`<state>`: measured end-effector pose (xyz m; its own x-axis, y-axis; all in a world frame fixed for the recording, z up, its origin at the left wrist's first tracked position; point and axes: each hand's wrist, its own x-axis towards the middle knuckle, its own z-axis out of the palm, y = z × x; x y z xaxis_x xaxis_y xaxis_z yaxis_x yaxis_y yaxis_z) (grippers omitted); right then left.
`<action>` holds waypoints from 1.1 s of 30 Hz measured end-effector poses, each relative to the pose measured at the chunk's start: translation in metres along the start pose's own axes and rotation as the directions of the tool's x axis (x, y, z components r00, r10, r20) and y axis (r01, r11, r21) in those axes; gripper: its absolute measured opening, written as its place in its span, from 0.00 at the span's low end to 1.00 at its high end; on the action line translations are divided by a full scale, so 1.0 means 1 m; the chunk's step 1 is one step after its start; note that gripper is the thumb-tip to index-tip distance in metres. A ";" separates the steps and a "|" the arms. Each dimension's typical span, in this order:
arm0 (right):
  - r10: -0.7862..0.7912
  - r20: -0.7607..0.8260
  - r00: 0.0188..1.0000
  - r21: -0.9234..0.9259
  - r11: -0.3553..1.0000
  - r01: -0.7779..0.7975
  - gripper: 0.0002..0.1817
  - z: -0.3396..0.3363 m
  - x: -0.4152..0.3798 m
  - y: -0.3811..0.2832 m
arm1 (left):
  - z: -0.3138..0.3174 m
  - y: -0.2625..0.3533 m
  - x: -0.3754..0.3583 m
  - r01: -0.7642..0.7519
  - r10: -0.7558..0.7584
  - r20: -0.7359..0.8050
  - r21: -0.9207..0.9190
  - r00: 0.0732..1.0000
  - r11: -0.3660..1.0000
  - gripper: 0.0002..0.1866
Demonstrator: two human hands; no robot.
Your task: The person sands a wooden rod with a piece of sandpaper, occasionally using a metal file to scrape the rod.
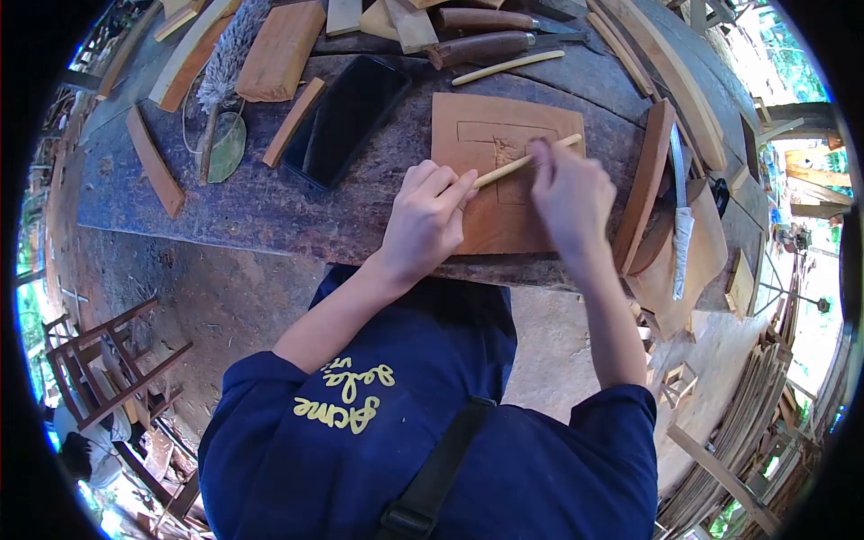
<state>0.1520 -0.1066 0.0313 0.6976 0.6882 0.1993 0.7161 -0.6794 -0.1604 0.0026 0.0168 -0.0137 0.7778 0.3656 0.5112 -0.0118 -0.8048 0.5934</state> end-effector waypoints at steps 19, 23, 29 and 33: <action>0.062 -0.076 0.995 0.029 0.998 -0.060 0.20 0.000 0.010 0.004 | -0.002 0.002 0.001 -0.042 0.044 -0.043 0.037 0.998 0.998 0.13; -0.033 0.164 0.986 0.043 0.999 0.027 0.18 -0.006 -0.011 -0.030 | -0.001 -0.001 -0.001 -0.040 0.041 -0.047 0.019 0.998 0.999 0.13; 0.086 -0.026 0.996 -0.082 0.993 -0.088 0.20 -0.003 0.018 0.003 | -0.004 0.005 0.001 -0.073 0.073 -0.037 0.010 0.997 0.997 0.14; -0.033 0.206 0.978 0.026 0.999 0.028 0.14 -0.013 -0.011 -0.034 | -0.003 0.002 -0.002 -0.064 0.064 -0.033 0.007 0.997 0.998 0.17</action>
<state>0.1195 -0.0947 0.0468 0.6636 0.7481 0.0007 0.7360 -0.6527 -0.1799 -0.0003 0.0159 -0.0117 0.7546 0.3286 0.5680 -0.0570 -0.8295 0.5556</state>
